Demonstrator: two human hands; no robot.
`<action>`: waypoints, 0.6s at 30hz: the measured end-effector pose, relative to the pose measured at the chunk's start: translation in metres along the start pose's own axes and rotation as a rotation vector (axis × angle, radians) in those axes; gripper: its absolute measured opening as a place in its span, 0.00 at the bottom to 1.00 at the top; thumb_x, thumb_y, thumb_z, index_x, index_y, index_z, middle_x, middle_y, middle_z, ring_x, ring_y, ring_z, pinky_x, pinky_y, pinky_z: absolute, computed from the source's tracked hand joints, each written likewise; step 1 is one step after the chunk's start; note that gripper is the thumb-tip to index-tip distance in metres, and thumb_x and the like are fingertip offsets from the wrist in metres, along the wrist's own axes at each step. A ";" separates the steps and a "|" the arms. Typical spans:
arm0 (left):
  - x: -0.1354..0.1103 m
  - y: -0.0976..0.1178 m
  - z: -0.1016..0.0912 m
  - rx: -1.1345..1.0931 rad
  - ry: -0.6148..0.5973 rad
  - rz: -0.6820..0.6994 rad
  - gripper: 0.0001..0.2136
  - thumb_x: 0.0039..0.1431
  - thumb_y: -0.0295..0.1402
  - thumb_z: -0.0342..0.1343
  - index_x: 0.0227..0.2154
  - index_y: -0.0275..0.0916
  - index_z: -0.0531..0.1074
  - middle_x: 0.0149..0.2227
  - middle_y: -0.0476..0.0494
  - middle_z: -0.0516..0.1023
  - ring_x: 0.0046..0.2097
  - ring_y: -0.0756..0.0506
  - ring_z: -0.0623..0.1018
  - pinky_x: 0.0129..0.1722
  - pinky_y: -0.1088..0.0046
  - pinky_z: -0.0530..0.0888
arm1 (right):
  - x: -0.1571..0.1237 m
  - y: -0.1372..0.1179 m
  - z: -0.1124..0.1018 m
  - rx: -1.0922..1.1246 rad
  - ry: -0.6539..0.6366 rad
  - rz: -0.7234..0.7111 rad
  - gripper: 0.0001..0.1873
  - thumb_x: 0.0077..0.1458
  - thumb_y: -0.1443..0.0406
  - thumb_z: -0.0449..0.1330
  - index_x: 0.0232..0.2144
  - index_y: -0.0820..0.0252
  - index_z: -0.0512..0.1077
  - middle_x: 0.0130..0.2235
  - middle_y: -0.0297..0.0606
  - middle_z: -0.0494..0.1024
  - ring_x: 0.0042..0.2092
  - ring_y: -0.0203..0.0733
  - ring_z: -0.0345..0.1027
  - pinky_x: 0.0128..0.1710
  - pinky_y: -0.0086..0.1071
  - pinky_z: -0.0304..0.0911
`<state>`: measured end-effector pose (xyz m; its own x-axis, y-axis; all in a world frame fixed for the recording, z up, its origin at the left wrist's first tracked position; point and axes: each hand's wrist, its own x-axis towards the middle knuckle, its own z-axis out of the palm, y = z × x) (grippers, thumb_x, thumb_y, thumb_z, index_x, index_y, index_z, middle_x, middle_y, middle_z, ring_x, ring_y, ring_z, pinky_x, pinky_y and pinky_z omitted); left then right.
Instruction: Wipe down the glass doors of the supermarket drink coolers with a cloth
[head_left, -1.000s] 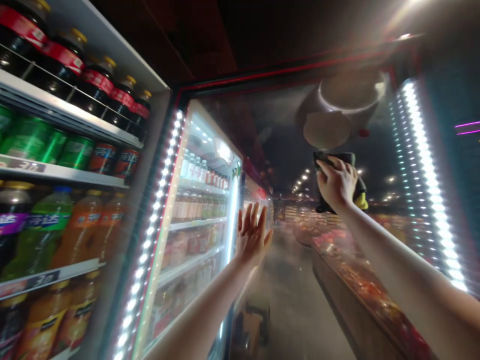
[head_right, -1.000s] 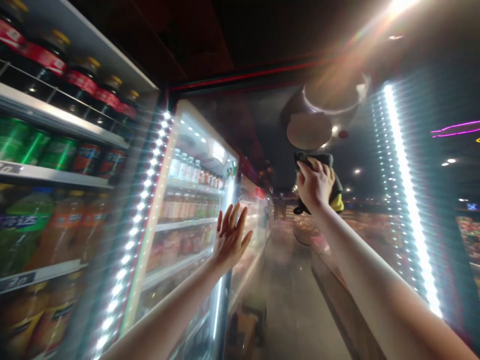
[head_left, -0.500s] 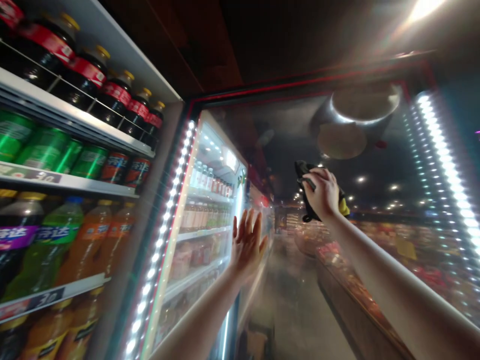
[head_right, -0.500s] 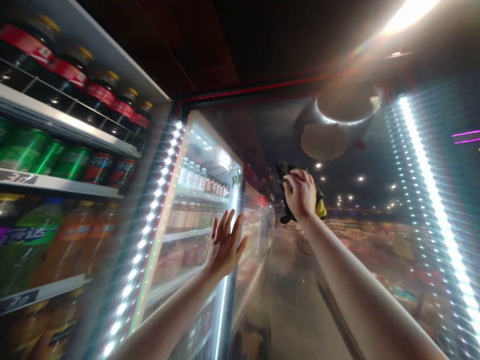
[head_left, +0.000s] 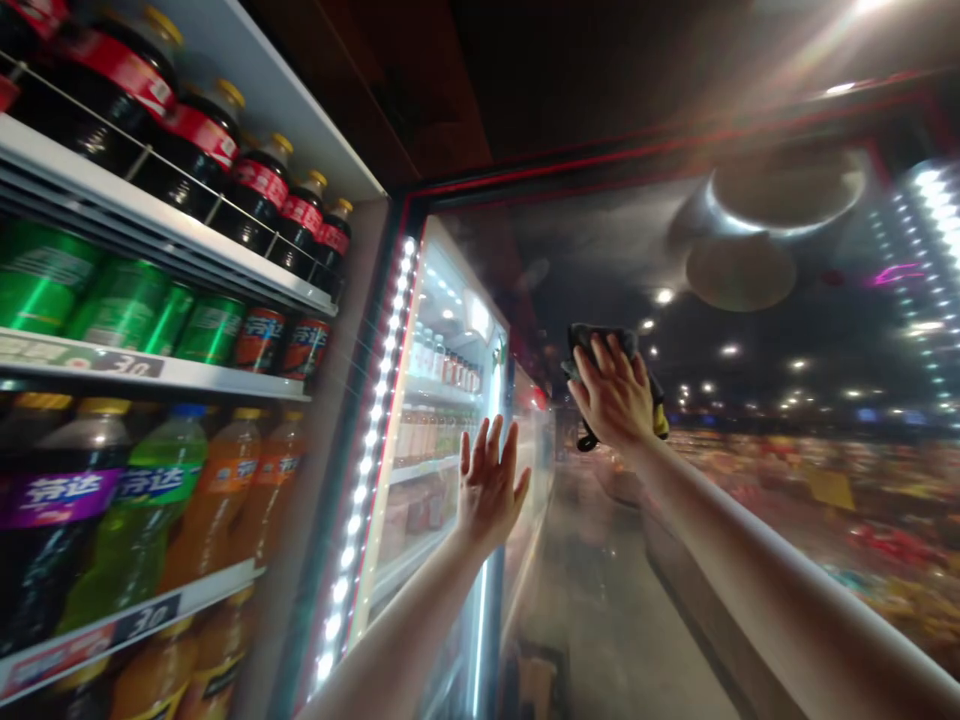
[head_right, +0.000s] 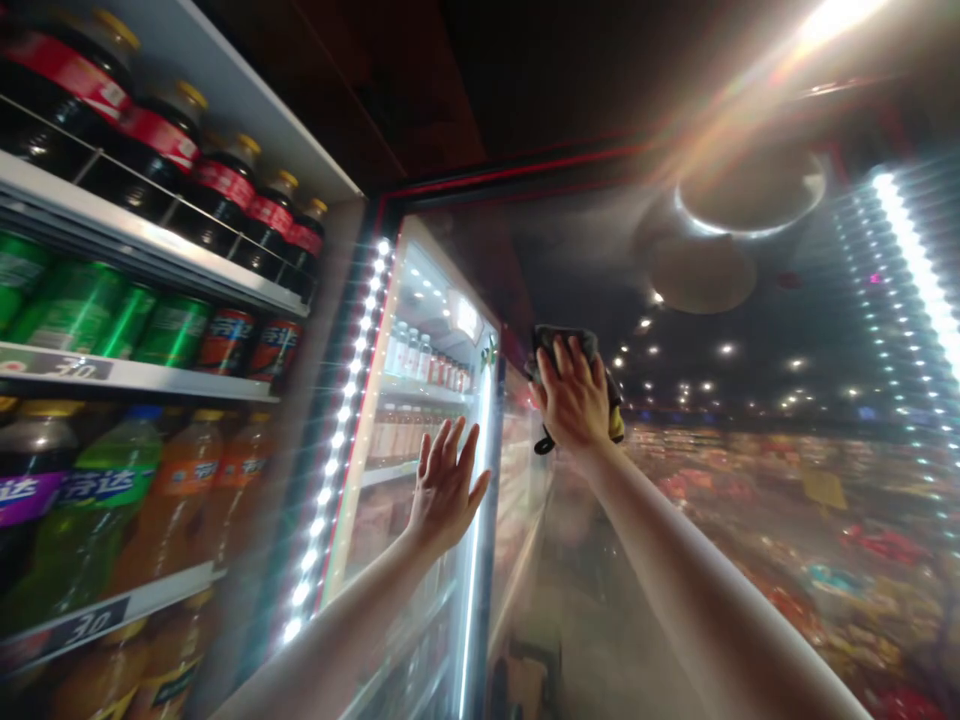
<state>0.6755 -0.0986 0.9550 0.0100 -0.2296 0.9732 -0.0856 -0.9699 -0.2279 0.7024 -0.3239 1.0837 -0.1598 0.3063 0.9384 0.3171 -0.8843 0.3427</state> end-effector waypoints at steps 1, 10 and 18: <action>-0.001 -0.004 0.000 0.001 0.001 -0.003 0.33 0.70 0.37 0.49 0.73 0.38 0.43 0.71 0.32 0.56 0.73 0.34 0.53 0.70 0.44 0.53 | -0.003 -0.012 0.002 0.035 -0.037 -0.094 0.26 0.68 0.59 0.52 0.65 0.58 0.65 0.67 0.49 0.65 0.70 0.58 0.53 0.66 0.58 0.52; -0.020 -0.054 -0.008 0.025 0.013 -0.019 0.33 0.70 0.38 0.48 0.72 0.38 0.43 0.71 0.31 0.58 0.73 0.34 0.54 0.71 0.44 0.52 | -0.009 -0.023 0.008 0.052 0.010 -0.017 0.21 0.66 0.65 0.52 0.58 0.56 0.73 0.61 0.46 0.73 0.63 0.54 0.63 0.66 0.54 0.53; -0.028 -0.082 -0.016 0.036 -0.011 -0.031 0.33 0.70 0.40 0.47 0.73 0.40 0.42 0.71 0.33 0.56 0.73 0.34 0.53 0.70 0.44 0.53 | -0.010 -0.081 0.025 0.137 -0.107 -0.355 0.22 0.67 0.63 0.54 0.61 0.50 0.70 0.64 0.42 0.70 0.65 0.49 0.62 0.67 0.51 0.51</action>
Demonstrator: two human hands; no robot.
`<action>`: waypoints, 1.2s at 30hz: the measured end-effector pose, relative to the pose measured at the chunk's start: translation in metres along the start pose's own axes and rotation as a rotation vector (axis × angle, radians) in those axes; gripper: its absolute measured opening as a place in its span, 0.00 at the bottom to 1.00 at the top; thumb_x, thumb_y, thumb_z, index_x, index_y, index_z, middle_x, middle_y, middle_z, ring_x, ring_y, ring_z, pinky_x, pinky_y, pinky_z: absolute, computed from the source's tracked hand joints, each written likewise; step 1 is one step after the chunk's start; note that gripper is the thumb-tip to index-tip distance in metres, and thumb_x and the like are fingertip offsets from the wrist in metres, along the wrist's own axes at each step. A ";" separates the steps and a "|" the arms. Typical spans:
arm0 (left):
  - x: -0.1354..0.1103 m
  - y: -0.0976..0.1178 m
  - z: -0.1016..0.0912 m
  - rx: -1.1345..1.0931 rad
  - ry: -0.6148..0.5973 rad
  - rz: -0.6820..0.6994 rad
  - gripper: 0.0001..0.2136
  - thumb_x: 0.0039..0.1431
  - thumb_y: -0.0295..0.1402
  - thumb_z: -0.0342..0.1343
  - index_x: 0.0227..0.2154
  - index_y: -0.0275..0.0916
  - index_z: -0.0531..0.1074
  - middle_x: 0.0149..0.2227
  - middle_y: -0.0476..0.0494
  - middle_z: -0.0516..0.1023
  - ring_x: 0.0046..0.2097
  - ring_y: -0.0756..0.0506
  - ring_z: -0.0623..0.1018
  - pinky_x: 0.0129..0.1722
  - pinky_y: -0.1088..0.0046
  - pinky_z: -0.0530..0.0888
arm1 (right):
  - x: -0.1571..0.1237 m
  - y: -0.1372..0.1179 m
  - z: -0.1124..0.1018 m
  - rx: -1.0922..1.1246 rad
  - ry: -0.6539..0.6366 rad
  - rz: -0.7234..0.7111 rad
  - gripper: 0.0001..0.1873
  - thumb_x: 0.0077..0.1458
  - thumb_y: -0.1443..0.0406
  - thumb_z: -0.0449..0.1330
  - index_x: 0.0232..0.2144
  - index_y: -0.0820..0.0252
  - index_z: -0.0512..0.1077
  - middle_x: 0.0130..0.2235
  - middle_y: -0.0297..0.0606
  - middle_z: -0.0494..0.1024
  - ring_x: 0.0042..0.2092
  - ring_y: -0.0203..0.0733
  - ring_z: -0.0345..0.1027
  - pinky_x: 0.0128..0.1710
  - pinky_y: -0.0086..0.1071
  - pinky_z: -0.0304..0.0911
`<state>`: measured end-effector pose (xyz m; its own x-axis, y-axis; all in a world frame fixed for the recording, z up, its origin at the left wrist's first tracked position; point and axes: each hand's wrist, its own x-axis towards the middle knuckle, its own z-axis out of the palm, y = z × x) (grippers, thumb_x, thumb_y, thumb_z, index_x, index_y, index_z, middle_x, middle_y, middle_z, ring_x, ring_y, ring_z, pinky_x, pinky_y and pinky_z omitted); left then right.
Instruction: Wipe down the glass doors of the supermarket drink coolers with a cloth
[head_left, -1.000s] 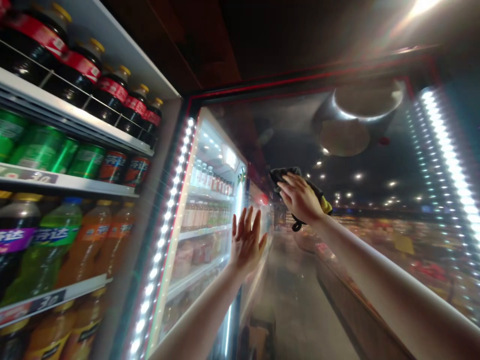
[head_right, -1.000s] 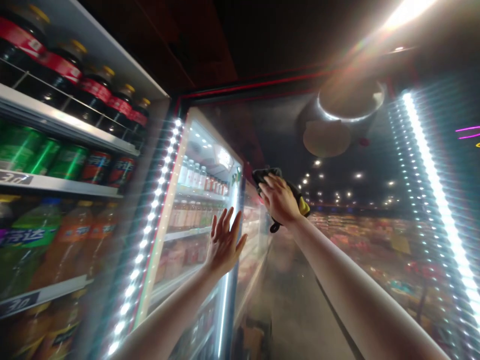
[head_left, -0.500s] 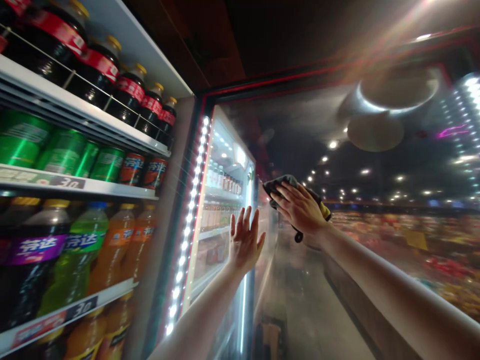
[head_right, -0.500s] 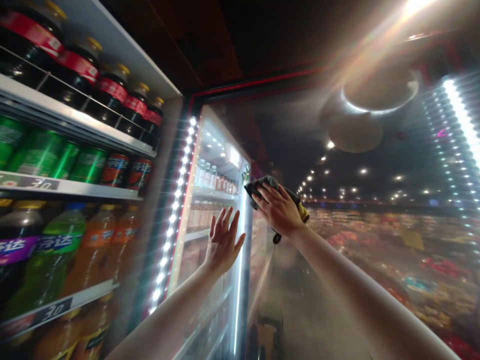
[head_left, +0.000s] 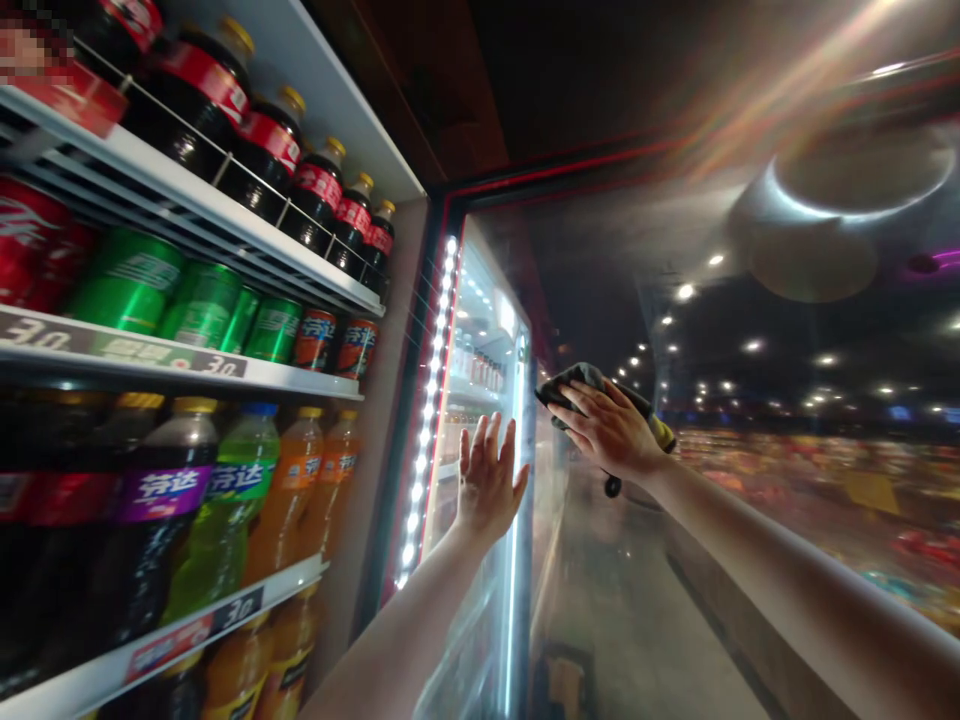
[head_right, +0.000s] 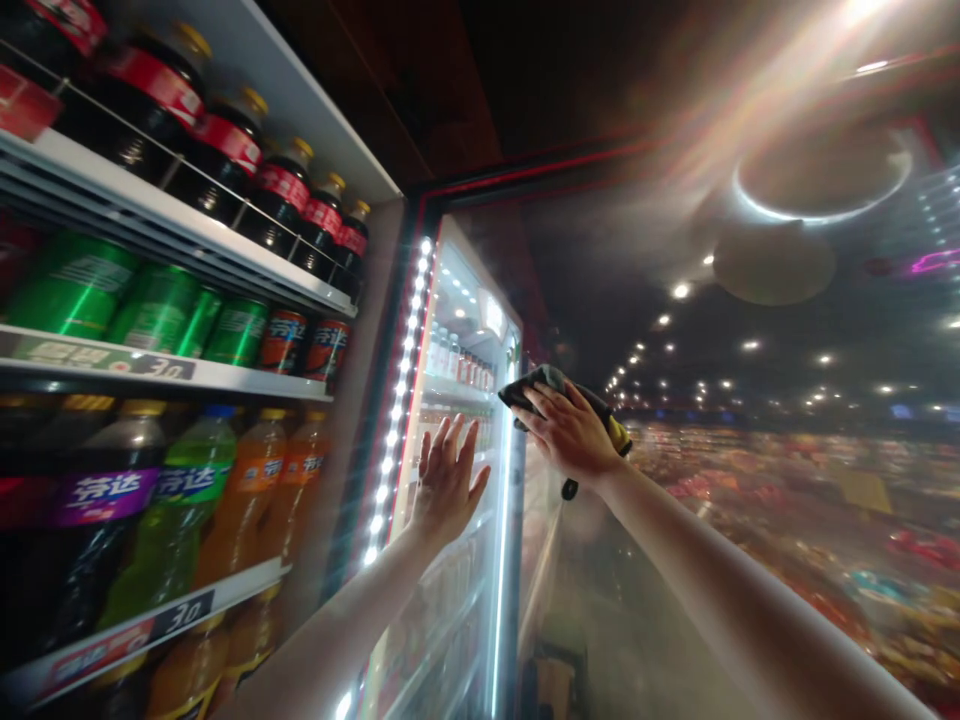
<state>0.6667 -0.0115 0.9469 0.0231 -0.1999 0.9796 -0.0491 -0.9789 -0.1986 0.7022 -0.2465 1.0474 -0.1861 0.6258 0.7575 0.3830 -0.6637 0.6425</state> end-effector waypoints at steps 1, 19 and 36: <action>-0.002 -0.005 -0.002 0.009 -0.005 0.005 0.34 0.70 0.40 0.47 0.73 0.39 0.41 0.71 0.32 0.56 0.73 0.34 0.53 0.70 0.43 0.53 | -0.005 0.005 -0.002 0.014 -0.002 -0.029 0.21 0.67 0.64 0.54 0.59 0.49 0.72 0.63 0.40 0.72 0.64 0.47 0.64 0.66 0.48 0.53; -0.042 -0.077 -0.012 0.002 -0.056 -0.010 0.33 0.71 0.40 0.47 0.73 0.41 0.41 0.72 0.32 0.55 0.73 0.35 0.53 0.67 0.45 0.61 | 0.068 -0.019 0.031 0.029 0.114 0.252 0.15 0.63 0.66 0.55 0.47 0.57 0.79 0.55 0.44 0.78 0.57 0.51 0.70 0.62 0.50 0.58; -0.066 -0.107 -0.019 0.029 -0.087 -0.012 0.35 0.69 0.39 0.49 0.73 0.39 0.40 0.70 0.31 0.59 0.72 0.33 0.56 0.68 0.41 0.57 | 0.147 -0.093 0.084 0.075 0.090 0.236 0.21 0.67 0.63 0.53 0.60 0.56 0.71 0.65 0.46 0.69 0.67 0.53 0.58 0.68 0.59 0.46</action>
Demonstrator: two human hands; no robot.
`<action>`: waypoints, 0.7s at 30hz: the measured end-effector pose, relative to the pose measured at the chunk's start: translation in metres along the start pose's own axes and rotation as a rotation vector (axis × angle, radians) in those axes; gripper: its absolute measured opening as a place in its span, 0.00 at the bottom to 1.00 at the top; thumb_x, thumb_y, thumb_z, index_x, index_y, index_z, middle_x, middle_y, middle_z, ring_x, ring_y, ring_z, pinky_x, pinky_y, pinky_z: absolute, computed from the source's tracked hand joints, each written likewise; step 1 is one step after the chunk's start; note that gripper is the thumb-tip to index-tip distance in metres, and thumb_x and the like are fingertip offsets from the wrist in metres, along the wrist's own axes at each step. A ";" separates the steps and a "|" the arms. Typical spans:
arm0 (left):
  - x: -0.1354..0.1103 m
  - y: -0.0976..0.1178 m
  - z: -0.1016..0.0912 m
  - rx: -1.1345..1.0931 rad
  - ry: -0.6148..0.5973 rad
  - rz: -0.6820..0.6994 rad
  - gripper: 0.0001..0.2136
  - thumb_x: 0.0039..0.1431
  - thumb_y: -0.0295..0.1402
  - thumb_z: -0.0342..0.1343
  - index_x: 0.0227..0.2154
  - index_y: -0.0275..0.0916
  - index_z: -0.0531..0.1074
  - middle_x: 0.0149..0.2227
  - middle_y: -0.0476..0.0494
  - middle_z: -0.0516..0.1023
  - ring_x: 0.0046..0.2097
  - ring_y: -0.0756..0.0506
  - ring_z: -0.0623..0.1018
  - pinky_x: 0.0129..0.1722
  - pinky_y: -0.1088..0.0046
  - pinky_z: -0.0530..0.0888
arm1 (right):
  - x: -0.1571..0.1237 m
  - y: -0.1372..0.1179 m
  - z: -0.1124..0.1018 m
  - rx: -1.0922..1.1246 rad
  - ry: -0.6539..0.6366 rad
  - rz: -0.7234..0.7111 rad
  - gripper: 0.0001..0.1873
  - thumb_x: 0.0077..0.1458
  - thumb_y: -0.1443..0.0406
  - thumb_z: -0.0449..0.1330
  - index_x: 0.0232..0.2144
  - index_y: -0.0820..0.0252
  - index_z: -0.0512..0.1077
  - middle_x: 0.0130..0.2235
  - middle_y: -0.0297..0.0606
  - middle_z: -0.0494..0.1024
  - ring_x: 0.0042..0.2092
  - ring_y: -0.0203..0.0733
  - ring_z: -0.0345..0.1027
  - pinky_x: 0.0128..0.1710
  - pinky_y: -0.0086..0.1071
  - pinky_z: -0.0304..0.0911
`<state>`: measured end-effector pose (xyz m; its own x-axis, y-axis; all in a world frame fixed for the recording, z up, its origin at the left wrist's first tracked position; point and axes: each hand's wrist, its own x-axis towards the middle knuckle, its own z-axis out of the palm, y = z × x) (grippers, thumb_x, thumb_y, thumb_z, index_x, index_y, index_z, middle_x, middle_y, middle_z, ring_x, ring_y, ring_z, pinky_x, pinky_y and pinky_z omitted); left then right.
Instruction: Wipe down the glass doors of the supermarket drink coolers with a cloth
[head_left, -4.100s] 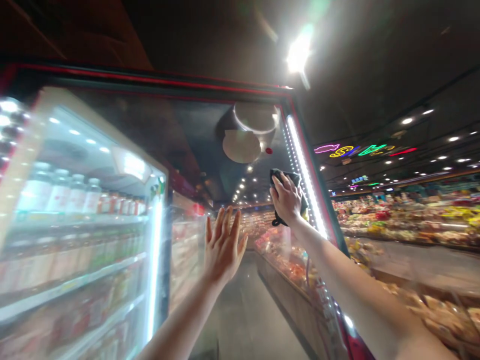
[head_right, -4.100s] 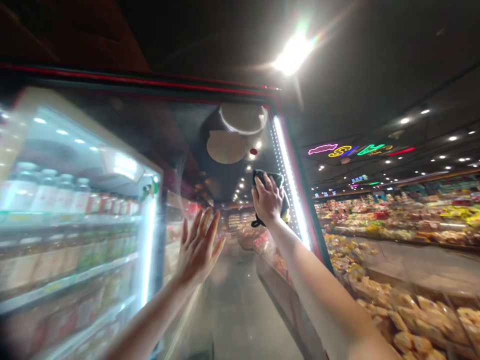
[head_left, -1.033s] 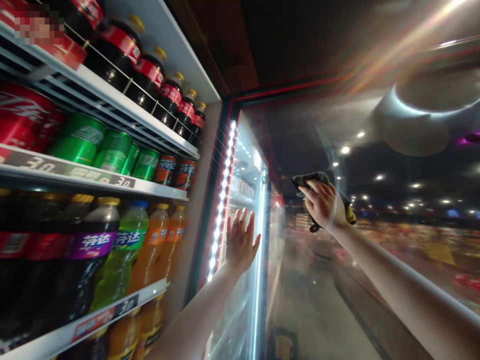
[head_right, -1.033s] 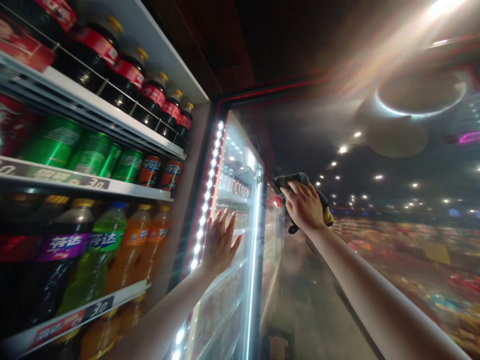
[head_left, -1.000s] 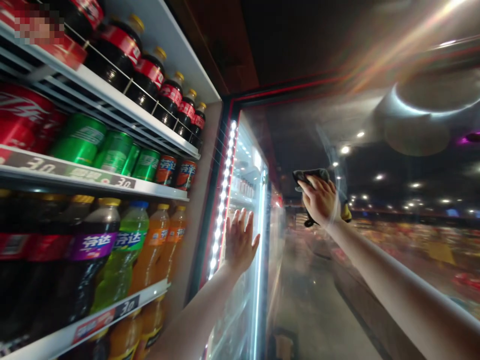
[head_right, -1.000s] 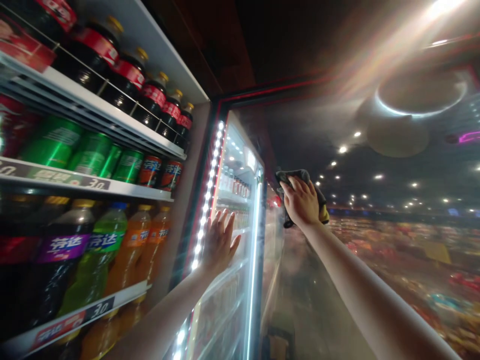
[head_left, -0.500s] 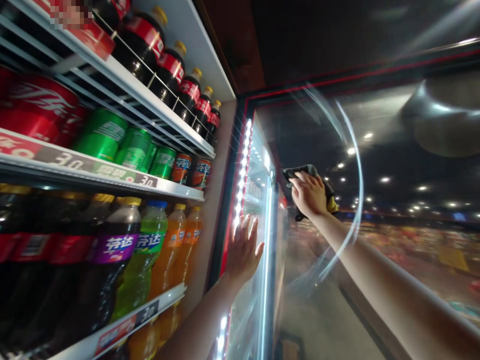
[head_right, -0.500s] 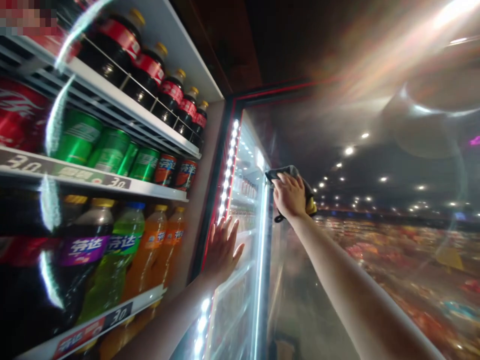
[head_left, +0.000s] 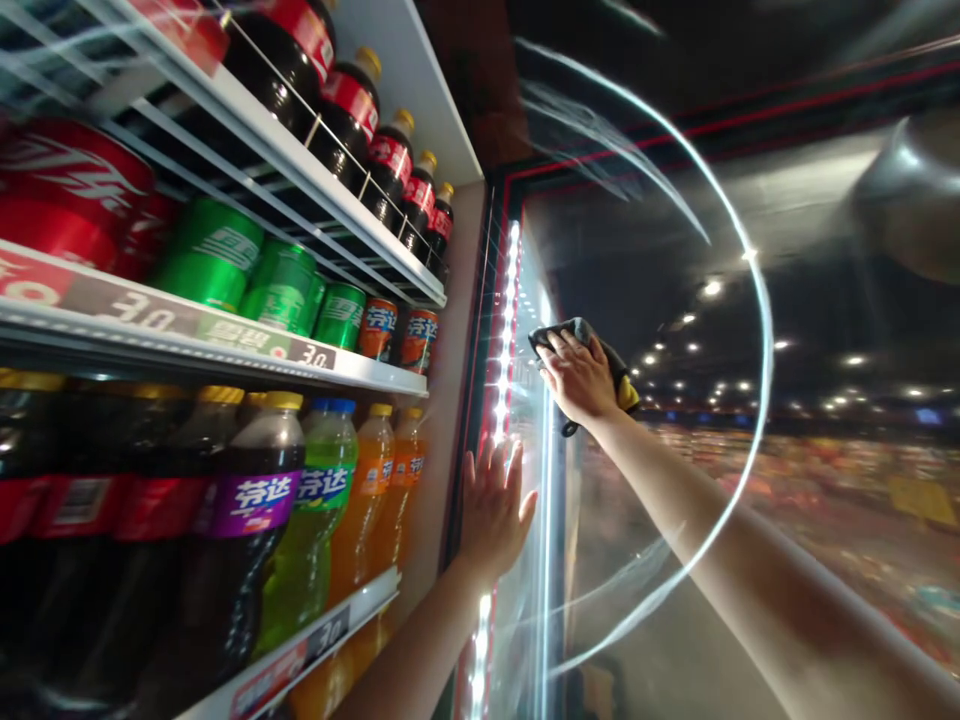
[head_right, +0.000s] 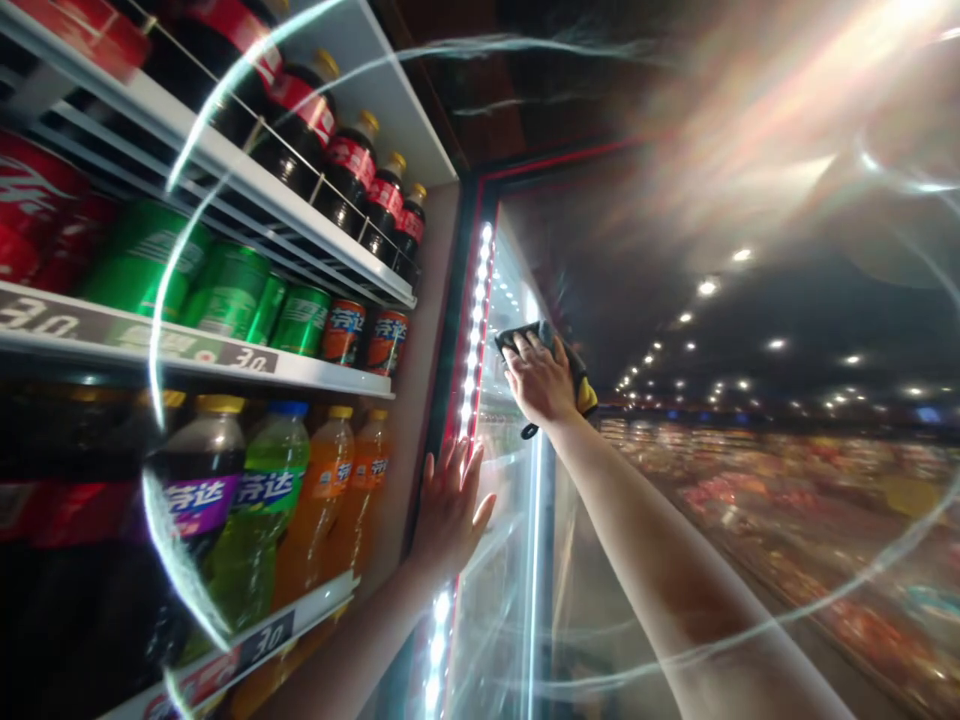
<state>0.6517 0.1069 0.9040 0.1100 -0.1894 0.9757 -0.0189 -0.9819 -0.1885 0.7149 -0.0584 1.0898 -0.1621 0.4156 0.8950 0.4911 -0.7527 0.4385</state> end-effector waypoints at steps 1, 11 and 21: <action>-0.001 -0.001 -0.001 0.004 0.005 0.005 0.35 0.70 0.39 0.49 0.73 0.39 0.40 0.71 0.31 0.58 0.72 0.34 0.56 0.69 0.41 0.56 | 0.000 -0.008 0.005 0.017 -0.014 -0.035 0.21 0.67 0.63 0.53 0.60 0.56 0.71 0.65 0.45 0.69 0.68 0.53 0.58 0.68 0.59 0.45; -0.003 -0.011 -0.006 0.017 0.004 0.029 0.36 0.70 0.39 0.48 0.73 0.40 0.37 0.71 0.31 0.56 0.73 0.33 0.54 0.68 0.41 0.57 | 0.006 -0.007 0.000 0.054 -0.083 -0.197 0.15 0.66 0.66 0.53 0.51 0.54 0.75 0.59 0.42 0.75 0.62 0.50 0.64 0.67 0.53 0.46; 0.000 -0.031 -0.024 0.050 0.018 0.014 0.34 0.68 0.38 0.51 0.72 0.38 0.45 0.70 0.29 0.59 0.71 0.32 0.57 0.68 0.41 0.57 | -0.031 -0.050 0.013 0.116 -0.092 -0.167 0.17 0.64 0.68 0.55 0.53 0.51 0.74 0.59 0.39 0.76 0.56 0.49 0.69 0.55 0.43 0.62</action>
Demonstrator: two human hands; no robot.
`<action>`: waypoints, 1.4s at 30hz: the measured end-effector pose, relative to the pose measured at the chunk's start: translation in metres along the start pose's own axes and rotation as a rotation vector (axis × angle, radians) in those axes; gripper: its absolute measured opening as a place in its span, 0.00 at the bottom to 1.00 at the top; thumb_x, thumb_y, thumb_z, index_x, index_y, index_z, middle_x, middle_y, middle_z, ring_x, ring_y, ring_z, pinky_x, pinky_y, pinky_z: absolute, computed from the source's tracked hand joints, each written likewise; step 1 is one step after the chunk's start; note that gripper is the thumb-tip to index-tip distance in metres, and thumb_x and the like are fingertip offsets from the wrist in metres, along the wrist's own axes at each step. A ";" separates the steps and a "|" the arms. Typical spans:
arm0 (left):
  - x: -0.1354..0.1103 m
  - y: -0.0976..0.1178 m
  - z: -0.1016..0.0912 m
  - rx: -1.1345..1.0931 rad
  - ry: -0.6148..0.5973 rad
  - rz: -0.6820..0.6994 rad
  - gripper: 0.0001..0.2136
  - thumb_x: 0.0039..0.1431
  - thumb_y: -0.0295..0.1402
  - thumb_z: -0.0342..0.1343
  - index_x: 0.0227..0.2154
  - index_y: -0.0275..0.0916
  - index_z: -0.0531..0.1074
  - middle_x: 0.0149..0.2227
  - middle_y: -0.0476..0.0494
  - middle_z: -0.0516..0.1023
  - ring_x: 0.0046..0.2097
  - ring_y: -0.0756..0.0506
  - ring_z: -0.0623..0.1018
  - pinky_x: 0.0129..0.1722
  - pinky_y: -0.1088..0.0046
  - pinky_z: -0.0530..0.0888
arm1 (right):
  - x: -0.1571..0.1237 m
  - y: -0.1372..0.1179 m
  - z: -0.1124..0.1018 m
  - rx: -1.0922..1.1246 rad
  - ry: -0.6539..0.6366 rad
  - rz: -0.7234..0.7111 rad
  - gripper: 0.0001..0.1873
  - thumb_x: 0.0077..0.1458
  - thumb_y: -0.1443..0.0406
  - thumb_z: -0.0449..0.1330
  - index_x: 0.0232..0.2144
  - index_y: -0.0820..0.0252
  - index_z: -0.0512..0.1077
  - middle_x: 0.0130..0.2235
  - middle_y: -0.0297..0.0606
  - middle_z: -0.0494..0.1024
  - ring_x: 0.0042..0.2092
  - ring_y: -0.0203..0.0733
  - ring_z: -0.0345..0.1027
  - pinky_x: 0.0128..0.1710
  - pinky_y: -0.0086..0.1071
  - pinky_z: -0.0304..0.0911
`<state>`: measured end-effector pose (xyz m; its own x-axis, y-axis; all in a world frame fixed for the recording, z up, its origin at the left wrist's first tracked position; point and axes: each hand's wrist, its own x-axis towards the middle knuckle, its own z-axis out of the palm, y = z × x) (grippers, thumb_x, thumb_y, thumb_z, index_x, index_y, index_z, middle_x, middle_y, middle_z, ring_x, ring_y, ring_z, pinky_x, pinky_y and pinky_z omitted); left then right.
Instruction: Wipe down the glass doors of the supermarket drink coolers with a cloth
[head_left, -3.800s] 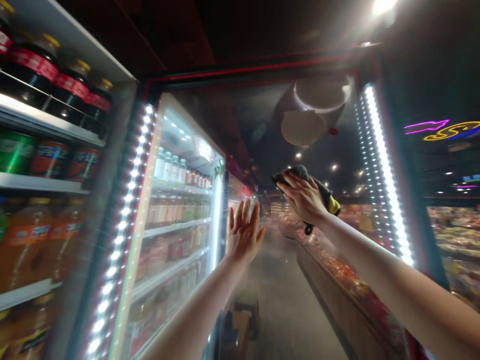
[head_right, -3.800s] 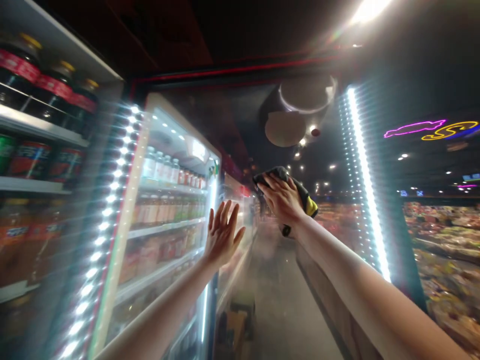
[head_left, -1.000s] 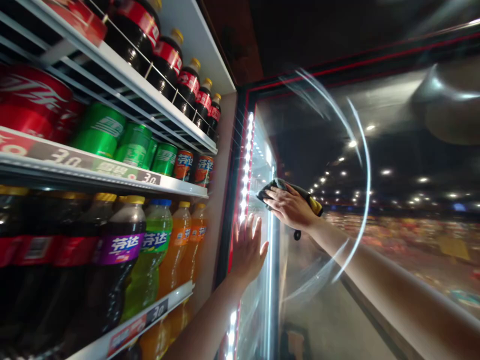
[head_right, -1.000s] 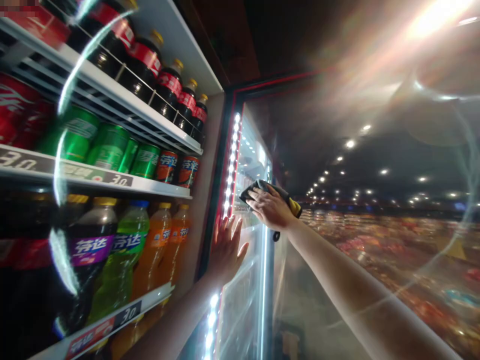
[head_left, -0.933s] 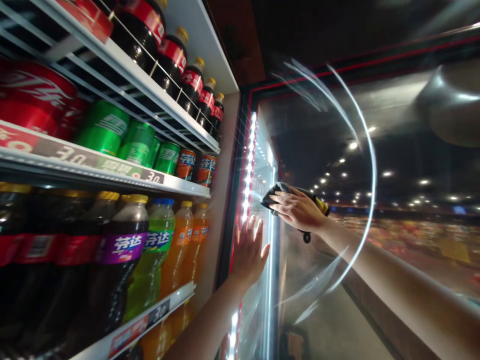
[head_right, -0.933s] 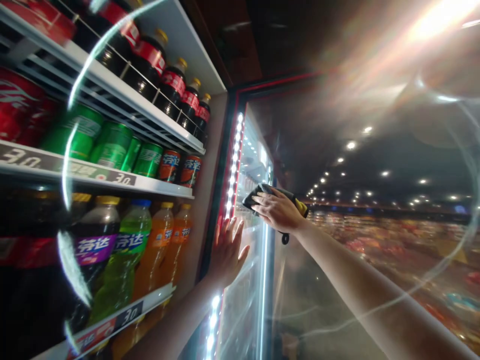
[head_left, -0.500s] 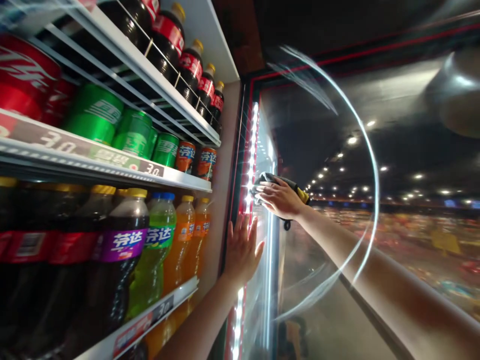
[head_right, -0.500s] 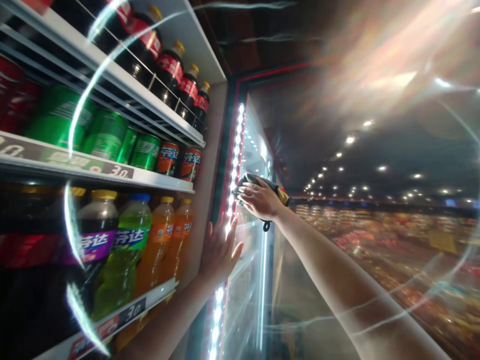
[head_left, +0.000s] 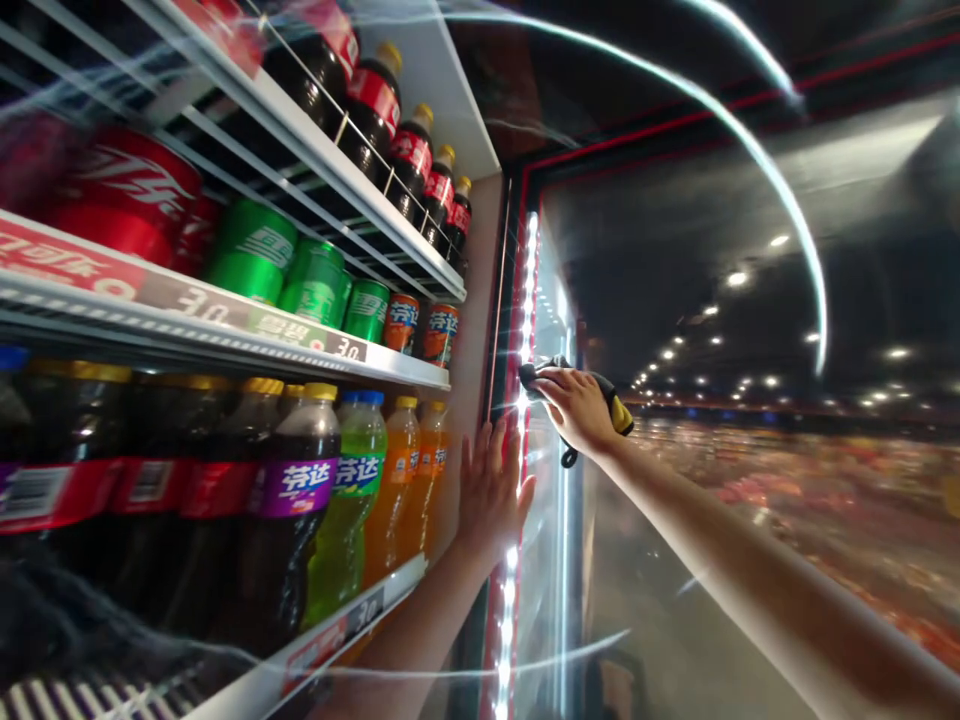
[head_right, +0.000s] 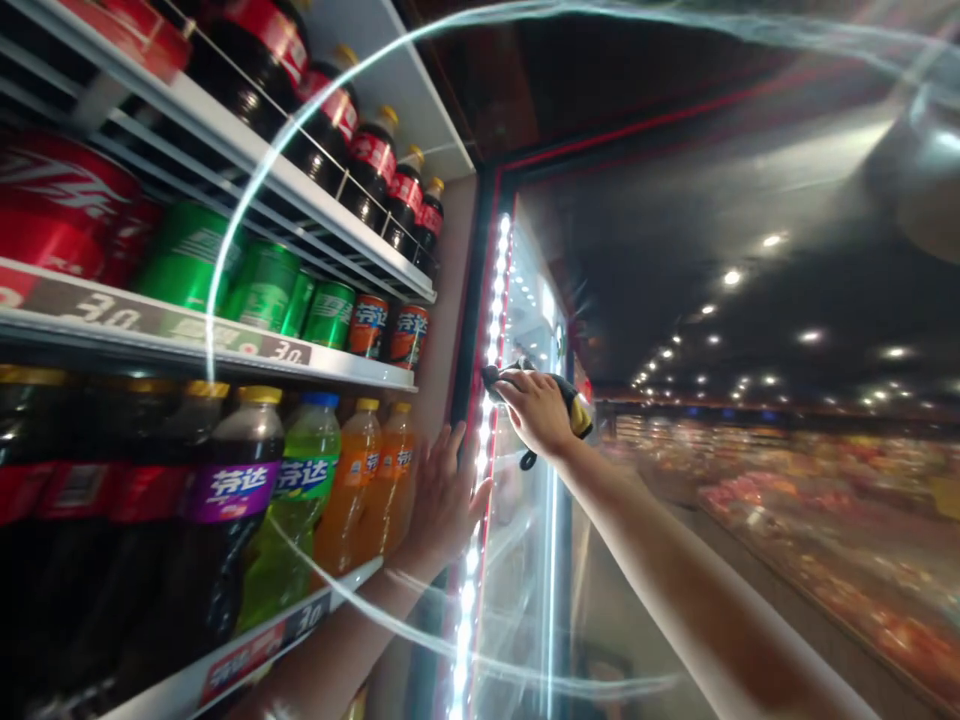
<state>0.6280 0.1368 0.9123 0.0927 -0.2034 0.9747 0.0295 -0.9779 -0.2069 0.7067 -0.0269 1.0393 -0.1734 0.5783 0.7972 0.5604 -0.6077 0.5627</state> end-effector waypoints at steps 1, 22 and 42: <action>0.002 -0.003 -0.001 0.008 0.008 0.000 0.34 0.67 0.37 0.52 0.71 0.38 0.46 0.70 0.29 0.59 0.71 0.32 0.58 0.69 0.42 0.56 | 0.004 -0.001 0.004 0.012 0.011 -0.045 0.20 0.64 0.67 0.56 0.56 0.51 0.73 0.62 0.39 0.73 0.60 0.49 0.67 0.58 0.45 0.61; 0.006 -0.022 -0.017 0.049 -0.024 -0.023 0.30 0.68 0.38 0.51 0.69 0.34 0.53 0.69 0.29 0.60 0.71 0.32 0.57 0.70 0.44 0.55 | -0.020 -0.027 0.026 0.033 -0.039 -0.245 0.25 0.67 0.63 0.55 0.64 0.56 0.66 0.67 0.47 0.65 0.70 0.51 0.54 0.70 0.51 0.49; 0.034 0.010 -0.017 -0.003 0.011 0.026 0.34 0.68 0.39 0.51 0.72 0.37 0.45 0.69 0.28 0.61 0.72 0.32 0.58 0.69 0.41 0.56 | -0.030 0.023 -0.020 -0.087 0.037 0.060 0.20 0.66 0.65 0.56 0.58 0.58 0.71 0.64 0.47 0.70 0.66 0.54 0.60 0.69 0.59 0.45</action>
<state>0.6148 0.1196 0.9452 0.0828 -0.2290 0.9699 0.0238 -0.9725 -0.2317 0.7091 -0.0691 1.0326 -0.1727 0.5197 0.8367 0.4989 -0.6863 0.5293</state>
